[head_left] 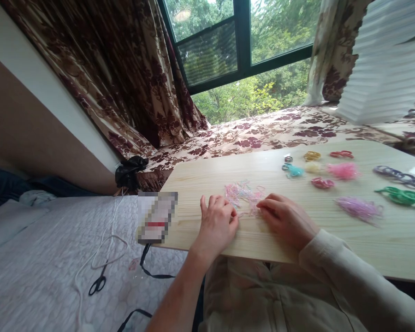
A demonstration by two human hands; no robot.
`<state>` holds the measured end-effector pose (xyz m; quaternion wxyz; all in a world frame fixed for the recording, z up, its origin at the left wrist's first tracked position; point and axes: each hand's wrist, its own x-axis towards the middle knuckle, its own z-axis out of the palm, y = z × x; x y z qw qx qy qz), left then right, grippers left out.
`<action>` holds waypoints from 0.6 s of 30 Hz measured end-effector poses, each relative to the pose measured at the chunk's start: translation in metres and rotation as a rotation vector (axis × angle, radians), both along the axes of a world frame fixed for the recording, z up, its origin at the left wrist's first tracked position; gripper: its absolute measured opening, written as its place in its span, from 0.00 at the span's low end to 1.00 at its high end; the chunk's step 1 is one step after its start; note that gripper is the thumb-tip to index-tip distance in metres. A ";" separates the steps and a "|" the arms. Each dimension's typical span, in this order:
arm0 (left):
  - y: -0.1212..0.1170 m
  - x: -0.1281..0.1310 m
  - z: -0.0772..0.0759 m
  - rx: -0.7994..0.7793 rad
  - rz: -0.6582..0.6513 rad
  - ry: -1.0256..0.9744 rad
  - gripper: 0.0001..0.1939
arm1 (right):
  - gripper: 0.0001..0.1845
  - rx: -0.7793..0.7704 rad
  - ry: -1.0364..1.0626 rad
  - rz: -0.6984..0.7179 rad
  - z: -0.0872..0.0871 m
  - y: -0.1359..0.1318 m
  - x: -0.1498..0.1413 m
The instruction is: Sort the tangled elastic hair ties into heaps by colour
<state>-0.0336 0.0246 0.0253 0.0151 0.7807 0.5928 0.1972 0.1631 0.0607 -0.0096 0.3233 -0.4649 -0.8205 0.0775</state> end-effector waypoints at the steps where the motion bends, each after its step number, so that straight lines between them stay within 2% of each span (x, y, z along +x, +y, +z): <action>1: 0.000 0.000 0.000 0.001 -0.006 0.003 0.05 | 0.13 -0.001 0.000 -0.001 0.000 0.000 0.000; 8: 0.002 0.000 -0.004 0.035 -0.050 -0.009 0.06 | 0.13 0.024 0.019 0.014 0.002 -0.001 -0.001; 18: 0.004 0.011 -0.008 0.127 -0.099 -0.219 0.07 | 0.08 0.138 0.138 0.125 0.005 -0.003 -0.003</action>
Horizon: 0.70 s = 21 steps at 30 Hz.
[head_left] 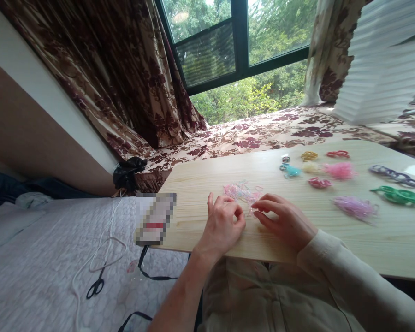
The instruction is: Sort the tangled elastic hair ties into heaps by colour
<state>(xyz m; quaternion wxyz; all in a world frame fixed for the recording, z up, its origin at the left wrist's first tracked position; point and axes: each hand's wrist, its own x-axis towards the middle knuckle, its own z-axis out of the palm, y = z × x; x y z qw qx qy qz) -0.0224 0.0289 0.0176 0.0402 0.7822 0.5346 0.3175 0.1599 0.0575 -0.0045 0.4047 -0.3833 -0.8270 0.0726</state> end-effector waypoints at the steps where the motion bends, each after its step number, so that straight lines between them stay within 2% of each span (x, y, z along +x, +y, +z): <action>1: 0.000 0.001 0.000 0.001 -0.008 -0.014 0.07 | 0.08 0.004 0.001 0.008 0.000 0.000 0.000; 7: 0.001 0.002 0.001 -0.006 -0.034 -0.048 0.07 | 0.07 0.015 0.010 0.047 -0.002 0.000 -0.001; 13: 0.001 0.002 0.001 0.009 -0.025 -0.065 0.07 | 0.11 0.022 0.007 0.049 -0.001 -0.001 -0.001; 17: 0.001 -0.003 0.001 0.042 0.061 -0.042 0.06 | 0.12 -0.009 0.002 0.036 0.002 -0.001 -0.002; 21: 0.001 -0.011 -0.007 0.070 0.180 -0.026 0.06 | 0.12 -0.036 -0.017 -0.032 0.008 -0.004 0.004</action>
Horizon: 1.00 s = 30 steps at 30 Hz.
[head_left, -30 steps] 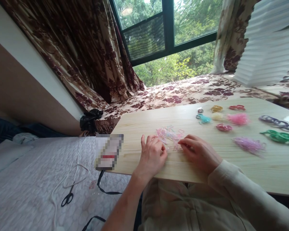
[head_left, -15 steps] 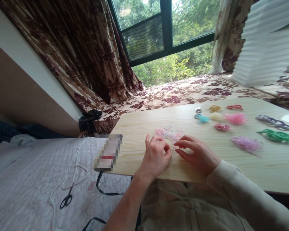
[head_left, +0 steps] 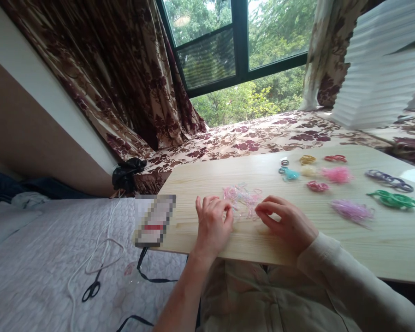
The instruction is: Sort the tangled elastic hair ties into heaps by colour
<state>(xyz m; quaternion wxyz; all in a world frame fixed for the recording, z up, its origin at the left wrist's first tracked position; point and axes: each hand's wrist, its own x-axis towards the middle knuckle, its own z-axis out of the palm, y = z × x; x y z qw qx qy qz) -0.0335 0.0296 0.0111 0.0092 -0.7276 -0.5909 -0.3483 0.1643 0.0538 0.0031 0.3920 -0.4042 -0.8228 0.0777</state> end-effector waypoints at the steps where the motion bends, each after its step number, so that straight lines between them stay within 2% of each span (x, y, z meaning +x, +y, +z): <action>1: 0.000 -0.002 -0.003 0.002 0.017 0.001 0.06 | 0.12 0.007 -0.012 -0.031 0.002 -0.001 0.004; 7: -0.001 -0.005 -0.016 0.035 0.046 0.003 0.07 | 0.12 0.040 -0.061 -0.186 0.011 -0.018 0.050; 14: -0.001 -0.006 -0.018 0.068 0.049 0.024 0.07 | 0.14 0.065 -0.129 -0.470 0.024 -0.038 0.130; 17: -0.001 -0.007 -0.019 0.082 0.045 0.041 0.08 | 0.15 0.078 -0.180 -0.588 0.026 -0.039 0.154; 20: -0.001 -0.007 -0.020 0.089 0.045 0.054 0.07 | 0.15 0.068 -0.228 -0.625 0.024 -0.036 0.164; 25: 0.000 -0.008 -0.022 0.093 0.051 0.066 0.07 | 0.12 0.028 -0.322 -0.607 0.016 -0.029 0.168; 30: 0.001 -0.009 -0.023 0.095 0.049 0.065 0.08 | 0.12 0.061 -0.291 -0.628 0.019 -0.034 0.166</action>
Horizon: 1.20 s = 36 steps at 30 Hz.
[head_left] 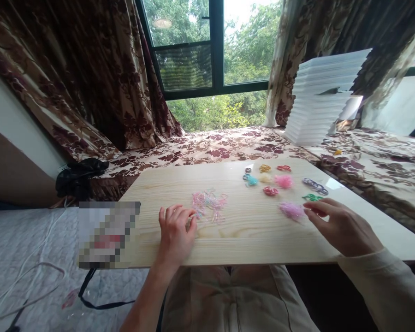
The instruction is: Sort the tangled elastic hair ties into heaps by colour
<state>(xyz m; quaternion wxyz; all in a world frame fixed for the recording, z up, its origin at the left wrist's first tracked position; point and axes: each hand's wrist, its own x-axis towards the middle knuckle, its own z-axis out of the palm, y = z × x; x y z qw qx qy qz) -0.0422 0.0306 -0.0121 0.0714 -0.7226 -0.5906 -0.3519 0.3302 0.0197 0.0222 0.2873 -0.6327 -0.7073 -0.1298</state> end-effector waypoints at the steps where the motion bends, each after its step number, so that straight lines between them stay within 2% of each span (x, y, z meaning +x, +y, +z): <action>1: 0.000 0.000 0.000 -0.001 0.000 0.000 0.08 | 0.12 0.008 0.007 -0.003 0.001 -0.002 -0.004; 5: 0.000 0.000 0.001 -0.005 -0.001 0.005 0.08 | 0.13 0.019 0.048 0.052 0.001 -0.009 -0.037; 9: -0.001 0.000 0.001 -0.010 -0.006 0.012 0.08 | 0.12 -0.040 0.077 0.228 -0.009 -0.014 -0.081; 12: 0.000 -0.001 0.000 -0.011 -0.008 0.009 0.08 | 0.12 -0.063 0.096 0.268 -0.012 -0.015 -0.092; 14: 0.000 -0.001 -0.001 -0.010 -0.007 0.007 0.08 | 0.12 -0.031 0.122 0.223 -0.010 -0.016 -0.082; 18: 0.000 -0.001 -0.002 -0.010 -0.011 0.020 0.08 | 0.13 0.016 0.130 0.075 -0.005 -0.018 -0.039; 22: 0.000 -0.001 -0.002 -0.011 -0.008 0.039 0.08 | 0.13 0.009 0.064 -0.015 -0.010 -0.013 -0.008; 28: -0.001 -0.002 -0.002 -0.011 -0.011 0.060 0.08 | 0.12 -0.018 0.033 -0.019 -0.018 -0.004 -0.007; 36: 0.001 -0.004 -0.005 0.004 -0.009 0.073 0.08 | 0.12 -0.083 0.019 -0.028 -0.015 -0.003 -0.012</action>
